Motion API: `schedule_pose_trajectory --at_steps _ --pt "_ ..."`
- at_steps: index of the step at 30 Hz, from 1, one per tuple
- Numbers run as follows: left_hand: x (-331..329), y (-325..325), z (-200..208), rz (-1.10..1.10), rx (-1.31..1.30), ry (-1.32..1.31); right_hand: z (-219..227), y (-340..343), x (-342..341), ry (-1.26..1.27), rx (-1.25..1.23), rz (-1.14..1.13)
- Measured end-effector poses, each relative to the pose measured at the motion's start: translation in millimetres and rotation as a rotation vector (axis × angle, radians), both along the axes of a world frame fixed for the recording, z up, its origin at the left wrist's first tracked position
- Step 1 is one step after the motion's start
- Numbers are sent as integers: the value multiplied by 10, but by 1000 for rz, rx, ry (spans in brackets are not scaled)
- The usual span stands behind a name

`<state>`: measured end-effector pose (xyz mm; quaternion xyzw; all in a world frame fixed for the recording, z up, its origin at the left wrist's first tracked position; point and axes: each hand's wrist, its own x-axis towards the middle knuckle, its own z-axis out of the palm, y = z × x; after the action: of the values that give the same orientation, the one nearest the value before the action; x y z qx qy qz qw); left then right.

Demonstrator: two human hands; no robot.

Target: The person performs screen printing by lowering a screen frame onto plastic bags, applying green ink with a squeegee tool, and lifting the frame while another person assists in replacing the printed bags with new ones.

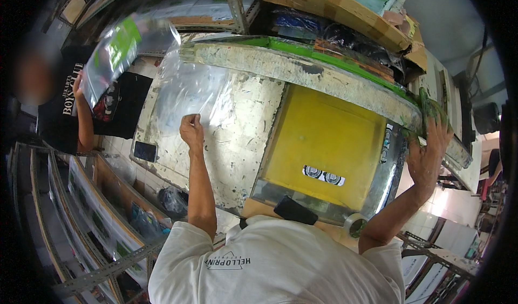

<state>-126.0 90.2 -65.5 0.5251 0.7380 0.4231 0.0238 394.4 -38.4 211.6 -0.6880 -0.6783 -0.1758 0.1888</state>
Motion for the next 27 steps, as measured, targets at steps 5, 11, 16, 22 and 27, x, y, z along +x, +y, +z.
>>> schedule_pose_trajectory --at_steps 5,11,16,22,27 --pt "620 34 291 -331 -61 -151 4 2 -23 10 26 20" --pt "1509 -348 557 -843 -351 -36 -10 -45 5 3 12 -10" --pt "1696 -435 57 -1006 -493 440 10 16 -79 20 23 51" --pt "2657 -376 -61 -1208 -354 458 -17 -19 -4 -16 23 10" --pt "3290 -522 -134 -1331 -371 453 64 15 -21 7 40 64"
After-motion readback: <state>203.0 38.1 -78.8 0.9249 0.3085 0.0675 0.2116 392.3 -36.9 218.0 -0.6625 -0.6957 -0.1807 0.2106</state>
